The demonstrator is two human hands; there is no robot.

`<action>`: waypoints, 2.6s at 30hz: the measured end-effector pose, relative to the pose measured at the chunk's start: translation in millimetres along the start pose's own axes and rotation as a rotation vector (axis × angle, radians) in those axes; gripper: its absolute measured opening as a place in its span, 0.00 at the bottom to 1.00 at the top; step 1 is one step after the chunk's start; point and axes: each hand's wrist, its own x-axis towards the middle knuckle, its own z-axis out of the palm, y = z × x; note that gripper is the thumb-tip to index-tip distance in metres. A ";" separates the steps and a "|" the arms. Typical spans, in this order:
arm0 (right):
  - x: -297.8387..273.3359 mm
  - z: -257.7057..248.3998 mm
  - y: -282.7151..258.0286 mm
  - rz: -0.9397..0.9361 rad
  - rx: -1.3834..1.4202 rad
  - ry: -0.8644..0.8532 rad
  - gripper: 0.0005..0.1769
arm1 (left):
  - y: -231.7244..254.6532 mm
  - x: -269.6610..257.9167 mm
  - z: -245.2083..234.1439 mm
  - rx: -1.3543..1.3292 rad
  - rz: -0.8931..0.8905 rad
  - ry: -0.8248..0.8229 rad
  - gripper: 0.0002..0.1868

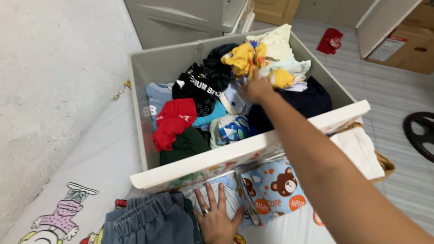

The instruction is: Folding small children's garments and organizing them on a bed.

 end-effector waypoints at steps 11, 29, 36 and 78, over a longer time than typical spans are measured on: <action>-174.3 -148.4 32.2 -0.228 1.474 0.076 0.17 | -0.2 -12.5 5.8 0.011 0.028 0.140 0.54; -586.1 -26.1 41.6 -0.109 1.285 -0.536 0.15 | 66.5 -80.0 -21.3 -2.213 0.321 -0.535 0.34; -510.6 -102.7 50.8 -0.048 1.360 0.259 0.36 | 85.5 -137.1 -77.2 -1.721 0.431 -0.435 0.21; -463.1 -284.1 91.8 -0.195 0.665 -0.099 0.20 | 71.4 -145.6 -270.0 -0.370 0.980 -0.312 0.19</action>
